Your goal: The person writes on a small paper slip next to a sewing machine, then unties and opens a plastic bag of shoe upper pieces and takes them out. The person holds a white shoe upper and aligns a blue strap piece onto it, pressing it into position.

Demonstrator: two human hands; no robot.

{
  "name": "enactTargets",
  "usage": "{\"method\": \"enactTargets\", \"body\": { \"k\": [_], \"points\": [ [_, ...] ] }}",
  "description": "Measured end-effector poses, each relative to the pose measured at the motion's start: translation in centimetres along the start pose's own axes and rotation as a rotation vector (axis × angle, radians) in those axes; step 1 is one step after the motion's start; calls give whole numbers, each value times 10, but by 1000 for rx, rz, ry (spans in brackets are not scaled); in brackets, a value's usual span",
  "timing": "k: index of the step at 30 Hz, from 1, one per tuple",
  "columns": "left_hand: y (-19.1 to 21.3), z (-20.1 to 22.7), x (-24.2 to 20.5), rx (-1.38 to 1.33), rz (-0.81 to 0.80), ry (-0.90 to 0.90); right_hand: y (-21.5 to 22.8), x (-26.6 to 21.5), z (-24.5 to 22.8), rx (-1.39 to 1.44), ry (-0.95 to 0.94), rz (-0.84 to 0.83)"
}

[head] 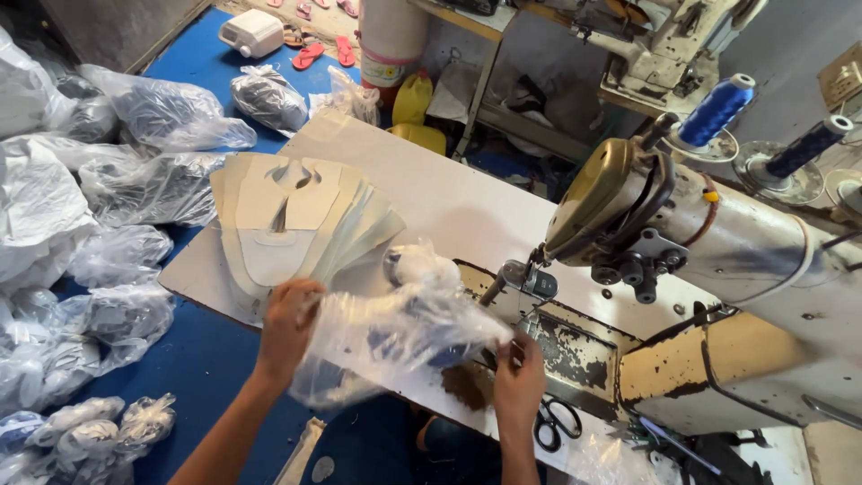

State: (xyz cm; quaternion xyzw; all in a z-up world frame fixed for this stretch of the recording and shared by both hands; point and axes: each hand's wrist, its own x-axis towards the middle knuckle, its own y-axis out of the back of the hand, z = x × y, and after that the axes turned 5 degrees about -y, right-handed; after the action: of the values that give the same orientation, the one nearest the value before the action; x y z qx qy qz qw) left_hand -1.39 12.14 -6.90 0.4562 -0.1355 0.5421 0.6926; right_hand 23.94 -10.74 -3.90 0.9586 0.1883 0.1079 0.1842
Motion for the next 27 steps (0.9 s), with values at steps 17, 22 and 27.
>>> {"method": "enactTargets", "body": {
  "k": [17, 22, 27],
  "points": [
    [43, 158, -18, 8, -312, -287, 0, -83, -44, -114, 445, -491],
    [-14, 93, -47, 99, -734, 222, 3, -81, -60, -91, 480, -334],
    [3, 105, 10, -901, -467, 763, 4, -87, -43, 25, 651, -219]
  ]
}}
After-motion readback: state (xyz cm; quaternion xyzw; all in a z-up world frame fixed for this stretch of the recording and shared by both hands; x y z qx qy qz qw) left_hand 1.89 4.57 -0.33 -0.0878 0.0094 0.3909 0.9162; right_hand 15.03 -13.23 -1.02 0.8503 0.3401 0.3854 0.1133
